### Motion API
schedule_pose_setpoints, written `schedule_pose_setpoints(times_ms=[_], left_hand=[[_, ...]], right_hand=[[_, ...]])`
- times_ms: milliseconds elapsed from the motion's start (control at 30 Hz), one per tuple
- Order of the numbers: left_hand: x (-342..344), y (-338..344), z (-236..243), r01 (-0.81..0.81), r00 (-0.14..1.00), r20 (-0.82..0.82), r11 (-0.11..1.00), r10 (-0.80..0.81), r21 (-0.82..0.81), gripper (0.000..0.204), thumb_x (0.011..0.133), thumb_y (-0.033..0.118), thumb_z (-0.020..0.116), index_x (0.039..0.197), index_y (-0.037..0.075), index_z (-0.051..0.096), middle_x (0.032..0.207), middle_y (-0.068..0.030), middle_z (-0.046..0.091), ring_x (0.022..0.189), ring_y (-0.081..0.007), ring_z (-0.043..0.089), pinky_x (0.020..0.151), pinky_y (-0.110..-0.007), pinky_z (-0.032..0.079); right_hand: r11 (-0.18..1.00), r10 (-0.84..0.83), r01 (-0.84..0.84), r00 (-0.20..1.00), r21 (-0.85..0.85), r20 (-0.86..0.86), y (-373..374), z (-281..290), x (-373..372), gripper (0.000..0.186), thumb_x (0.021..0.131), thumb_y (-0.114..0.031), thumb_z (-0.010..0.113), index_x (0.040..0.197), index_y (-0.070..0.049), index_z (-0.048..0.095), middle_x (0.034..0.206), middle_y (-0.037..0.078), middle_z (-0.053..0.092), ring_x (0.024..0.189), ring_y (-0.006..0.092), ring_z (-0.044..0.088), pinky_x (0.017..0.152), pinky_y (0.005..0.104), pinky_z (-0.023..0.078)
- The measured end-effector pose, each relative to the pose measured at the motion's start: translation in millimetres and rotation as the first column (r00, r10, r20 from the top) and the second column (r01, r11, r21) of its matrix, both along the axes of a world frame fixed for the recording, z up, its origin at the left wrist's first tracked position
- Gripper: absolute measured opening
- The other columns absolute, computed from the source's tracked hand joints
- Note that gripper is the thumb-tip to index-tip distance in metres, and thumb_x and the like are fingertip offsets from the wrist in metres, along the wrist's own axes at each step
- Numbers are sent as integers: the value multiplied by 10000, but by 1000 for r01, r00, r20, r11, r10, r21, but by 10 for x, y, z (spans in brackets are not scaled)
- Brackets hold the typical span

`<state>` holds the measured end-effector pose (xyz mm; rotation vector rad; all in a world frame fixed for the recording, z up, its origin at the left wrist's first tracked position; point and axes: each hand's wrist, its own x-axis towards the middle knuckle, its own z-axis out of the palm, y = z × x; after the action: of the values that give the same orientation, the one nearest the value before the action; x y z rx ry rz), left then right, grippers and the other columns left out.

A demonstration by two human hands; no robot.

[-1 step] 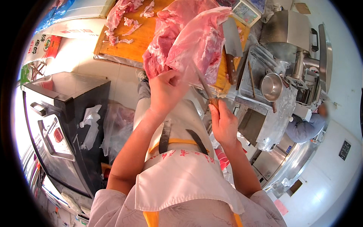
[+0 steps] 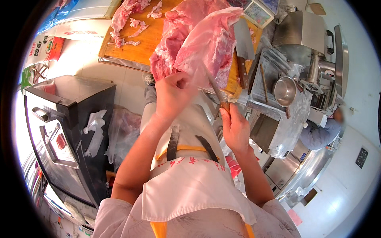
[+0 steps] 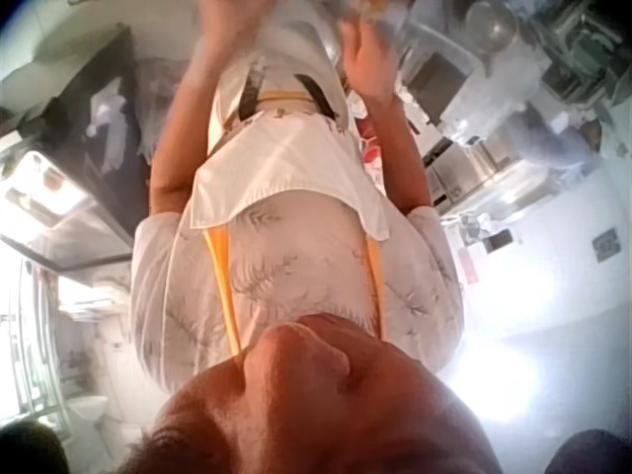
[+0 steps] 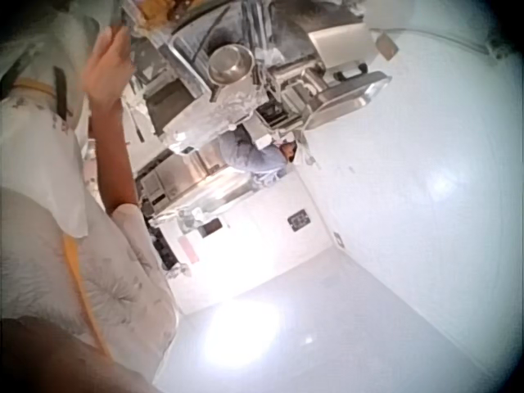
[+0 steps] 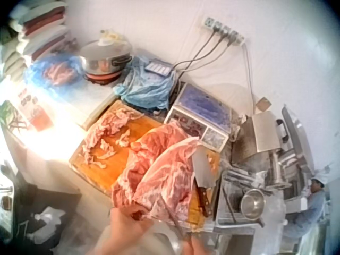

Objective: The person cuts a large piece of raw meat on a wooden cutting board using a cleaver and a knife. They separate portions, place some into a metal tray, and continue trimming and slicing the remaining meat.

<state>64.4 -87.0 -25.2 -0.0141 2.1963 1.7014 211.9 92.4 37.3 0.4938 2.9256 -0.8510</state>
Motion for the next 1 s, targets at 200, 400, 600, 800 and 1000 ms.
schedule_pose_setpoints(times_ms=[200,400,600,800,1000], left_hand=[[-386,-213,212,106,994,32,994,-104,-37,168,771,44,765,909,-49,739,719,33,605,682,-36,524,624,-244,446],[-169,-134,24,66,996,56,997,-64,-29,136,766,52,752,870,-23,708,720,33,593,689,-38,517,636,-242,444],[-235,-161,51,132,990,53,991,-131,-23,116,760,52,745,830,-9,676,704,38,563,685,-37,510,630,-241,430],[-348,-177,-4,173,982,70,985,-174,27,90,769,44,734,805,0,664,713,50,568,684,-35,504,626,-244,421],[-451,-259,-26,222,968,100,972,-229,75,78,790,46,731,801,5,665,720,32,611,705,-48,536,649,-260,443]], right_hand=[[998,-39,40,999,-54,19,66,73,-86,190,1082,-183,667,1015,-22,593,764,215,642,682,428,665,590,490,504],[990,-44,44,999,-132,-2,-139,180,96,177,1078,-171,670,1019,-22,594,772,193,638,672,402,646,608,465,507],[995,-36,41,998,-95,52,-183,4,132,162,1079,-164,661,1037,-32,578,777,187,654,716,396,675,620,471,514],[999,15,-11,992,-35,127,-189,-149,316,159,1080,-168,652,1034,-40,571,782,185,671,721,401,685,600,500,520],[994,-2,14,995,-109,103,-260,94,475,161,1087,-173,642,1025,-39,577,787,183,674,693,406,678,582,497,517]])
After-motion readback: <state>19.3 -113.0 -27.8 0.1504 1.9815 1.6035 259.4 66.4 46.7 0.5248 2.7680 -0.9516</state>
